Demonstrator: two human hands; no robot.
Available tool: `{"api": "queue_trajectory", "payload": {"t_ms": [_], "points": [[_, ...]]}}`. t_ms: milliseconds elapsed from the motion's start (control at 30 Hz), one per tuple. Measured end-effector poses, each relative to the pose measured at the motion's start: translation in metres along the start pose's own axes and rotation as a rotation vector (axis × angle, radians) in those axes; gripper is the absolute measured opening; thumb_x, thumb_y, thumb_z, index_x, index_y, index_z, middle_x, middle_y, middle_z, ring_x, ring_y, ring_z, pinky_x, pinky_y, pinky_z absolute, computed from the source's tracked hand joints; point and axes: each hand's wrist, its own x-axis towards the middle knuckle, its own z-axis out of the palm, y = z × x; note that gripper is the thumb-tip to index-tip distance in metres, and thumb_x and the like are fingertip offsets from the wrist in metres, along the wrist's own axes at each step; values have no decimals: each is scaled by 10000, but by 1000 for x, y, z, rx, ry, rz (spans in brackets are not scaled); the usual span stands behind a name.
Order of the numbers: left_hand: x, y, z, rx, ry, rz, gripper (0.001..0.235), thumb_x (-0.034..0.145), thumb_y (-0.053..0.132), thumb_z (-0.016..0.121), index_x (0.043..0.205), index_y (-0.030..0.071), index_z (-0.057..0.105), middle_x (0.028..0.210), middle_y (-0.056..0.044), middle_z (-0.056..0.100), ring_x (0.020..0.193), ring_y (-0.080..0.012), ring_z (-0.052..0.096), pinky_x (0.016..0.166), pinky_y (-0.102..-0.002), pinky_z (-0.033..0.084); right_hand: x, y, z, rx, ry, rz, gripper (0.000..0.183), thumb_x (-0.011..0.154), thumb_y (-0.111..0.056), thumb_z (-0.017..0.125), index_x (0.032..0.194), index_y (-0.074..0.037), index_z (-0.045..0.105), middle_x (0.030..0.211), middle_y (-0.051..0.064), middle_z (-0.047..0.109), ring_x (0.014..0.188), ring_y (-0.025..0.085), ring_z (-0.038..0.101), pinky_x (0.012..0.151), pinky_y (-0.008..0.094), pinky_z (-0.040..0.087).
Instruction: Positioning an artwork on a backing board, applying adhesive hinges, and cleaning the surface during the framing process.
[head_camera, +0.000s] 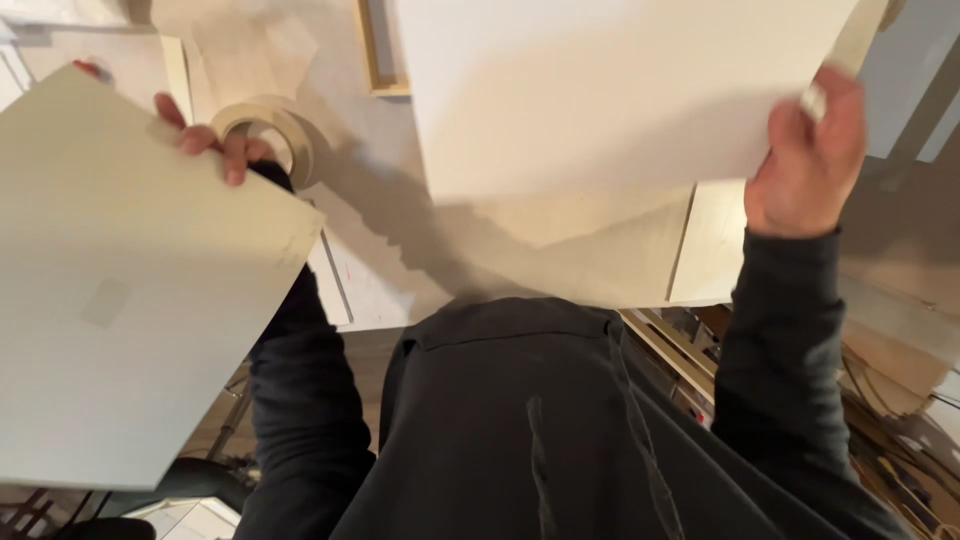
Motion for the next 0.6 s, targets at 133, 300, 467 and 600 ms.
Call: {"api": "queue_trajectory", "payload": {"t_ms": [133, 300, 467, 600], "points": [[-51, 64, -2, 144, -15, -88, 693, 1074, 501, 426, 1672, 166, 330, 1329, 14, 693, 970, -187, 676, 1000, -370, 463, -88, 118, -77, 187, 84, 140, 382, 1081, 47, 636, 1434, -11, 503, 1186, 112, 644, 1038, 164, 636, 989, 319, 539], [-113, 106, -9, 217, 4, -166, 652, 1100, 499, 405, 1676, 206, 317, 1334, 57, 689, 956, -158, 672, 858, -306, 438, -159, 151, -18, -15, 111, 373, 440, 1010, -82, 649, 1415, -8, 492, 1092, 145, 652, 1013, 203, 650, 984, 372, 559], [-150, 111, -3, 232, 2, -198, 703, 1086, 525, 408, 1711, 217, 310, 1298, 67, 694, 930, -142, 656, 829, -288, 414, -189, 183, 6, 9, 106, 371, 454, 983, -111, 663, 1375, 41, 493, 1148, 145, 709, 1089, 208, 698, 1014, 361, 568], [-168, 102, -4, 217, 8, -245, 572, 1164, 508, 348, 1664, 235, 299, 1263, 97, 705, 877, -124, 593, 838, -282, 397, -188, 181, 7, -27, 153, 401, 428, 1021, -172, 639, 1380, 42, 549, 1089, 128, 712, 955, 166, 679, 832, 302, 580]]}}
